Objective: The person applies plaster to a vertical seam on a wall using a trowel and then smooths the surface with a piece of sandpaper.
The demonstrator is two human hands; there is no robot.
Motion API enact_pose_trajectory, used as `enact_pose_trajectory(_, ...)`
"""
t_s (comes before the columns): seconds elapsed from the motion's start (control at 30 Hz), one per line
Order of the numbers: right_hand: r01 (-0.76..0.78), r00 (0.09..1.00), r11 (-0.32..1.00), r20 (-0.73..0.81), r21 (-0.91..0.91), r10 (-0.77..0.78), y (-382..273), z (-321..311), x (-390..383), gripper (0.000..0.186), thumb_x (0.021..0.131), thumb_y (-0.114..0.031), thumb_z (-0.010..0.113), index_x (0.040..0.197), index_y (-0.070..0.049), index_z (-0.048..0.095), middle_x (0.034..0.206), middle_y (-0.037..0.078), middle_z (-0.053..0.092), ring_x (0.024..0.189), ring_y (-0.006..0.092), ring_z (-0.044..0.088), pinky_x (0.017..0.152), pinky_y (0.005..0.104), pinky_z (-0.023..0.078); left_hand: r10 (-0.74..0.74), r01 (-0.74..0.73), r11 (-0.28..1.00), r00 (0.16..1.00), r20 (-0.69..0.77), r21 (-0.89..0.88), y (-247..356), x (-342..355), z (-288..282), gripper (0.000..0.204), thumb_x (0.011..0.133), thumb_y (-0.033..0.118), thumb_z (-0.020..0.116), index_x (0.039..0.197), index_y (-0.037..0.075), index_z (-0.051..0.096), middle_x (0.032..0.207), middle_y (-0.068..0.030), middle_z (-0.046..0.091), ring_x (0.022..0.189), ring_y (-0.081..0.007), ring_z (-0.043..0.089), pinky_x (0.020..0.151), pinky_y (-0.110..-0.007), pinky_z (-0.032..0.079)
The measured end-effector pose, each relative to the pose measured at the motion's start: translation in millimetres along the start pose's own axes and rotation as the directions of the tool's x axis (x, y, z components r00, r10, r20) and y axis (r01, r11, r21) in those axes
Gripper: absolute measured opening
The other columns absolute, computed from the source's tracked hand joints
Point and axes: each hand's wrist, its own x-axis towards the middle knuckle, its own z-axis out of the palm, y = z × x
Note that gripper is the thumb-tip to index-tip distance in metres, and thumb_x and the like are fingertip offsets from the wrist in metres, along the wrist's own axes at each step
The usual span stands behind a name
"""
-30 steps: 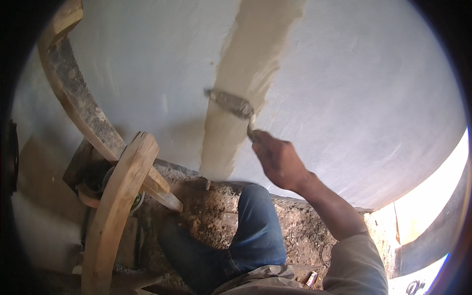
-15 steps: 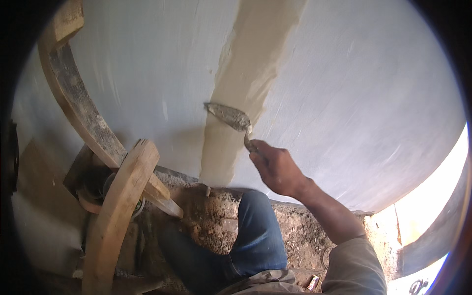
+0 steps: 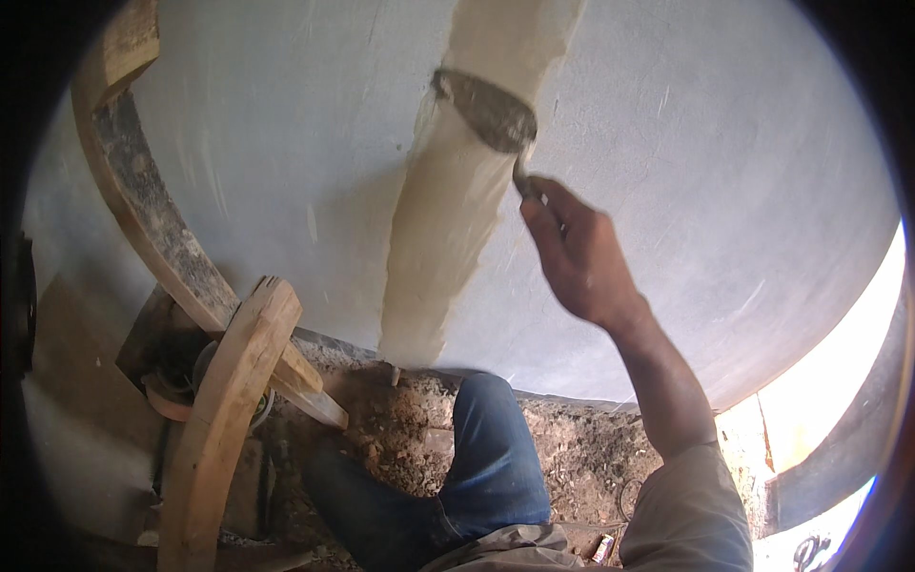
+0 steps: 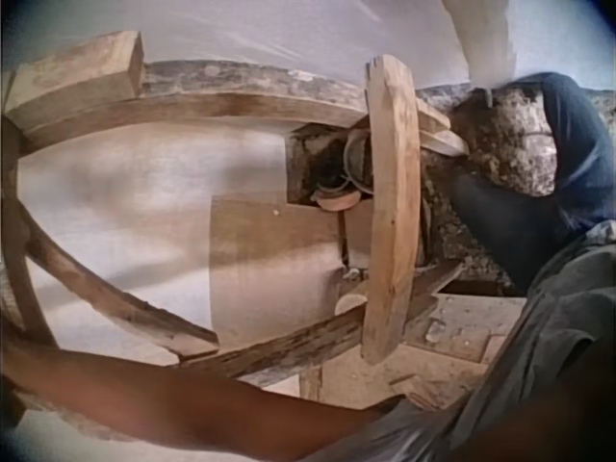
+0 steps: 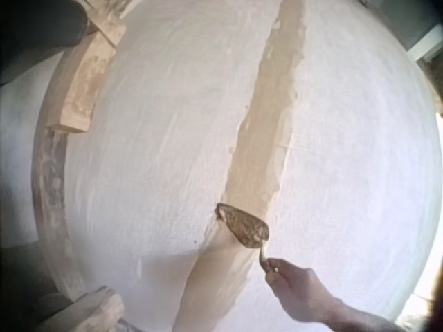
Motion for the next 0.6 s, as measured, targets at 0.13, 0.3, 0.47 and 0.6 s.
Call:
enact_pose_trajectory(0.13,-0.039,0.97,0.999,0.241,-0.005,0.039,-1,15,-20,0.036,0.105,-0.019,0.053,0.131,0.005,0.058,0.071,0.011,0.061,0.064,0.0141,0.056,0.059,0.0352,0.047,0.006,-0.006,1.0,1.0,0.006,-0.005,2,-3,1,0.053,0.101,0.046,0.042,0.123,0.0,0.057,0.126,-0.0216,0.06,0.105,-0.0364,0.064,0.092,-0.052,0.05)
enact_pose_trajectory(0.3,-0.082,0.995,0.992,0.055,0.094,0.077,-8,-13,4,0.038,0.106,-0.024,0.052,0.133,0.003,0.059,0.071,-0.001,0.054,0.063,0.0081,0.048,0.058,0.0294,0.043,0.015,-0.014,1.0,1.0,0.011,-0.027,7,-4,7,0.052,0.101,0.045,0.042,0.124,0.001,0.057,0.127,-0.0214,0.059,0.105,-0.0362,0.064,0.092,-0.052,0.05)
enact_pose_trajectory(0.47,-0.052,0.999,0.982,0.014,0.183,0.051,-18,-15,24,0.04,0.109,-0.024,0.046,0.134,0.006,0.055,0.063,-0.004,0.049,0.044,0.0006,0.039,0.037,0.0211,0.036,0.02,-0.019,0.999,1.0,0.019,-0.036,9,-7,14,0.052,0.101,0.045,0.042,0.125,0.001,0.056,0.128,-0.0212,0.059,0.105,-0.0359,0.063,0.092,-0.052,0.05)
enact_pose_trajectory(0.6,-0.132,0.989,0.982,0.085,0.134,0.121,3,19,-6,0.041,0.105,-0.024,0.054,0.132,0.006,0.058,0.07,0.002,0.055,0.059,0.0089,0.046,0.055,0.0289,0.041,0.029,-0.027,0.998,0.999,0.025,-0.054,12,-9,24,0.052,0.101,0.045,0.042,0.126,0.001,0.055,0.129,-0.021,0.058,0.105,-0.0358,0.063,0.092,-0.052,0.05)
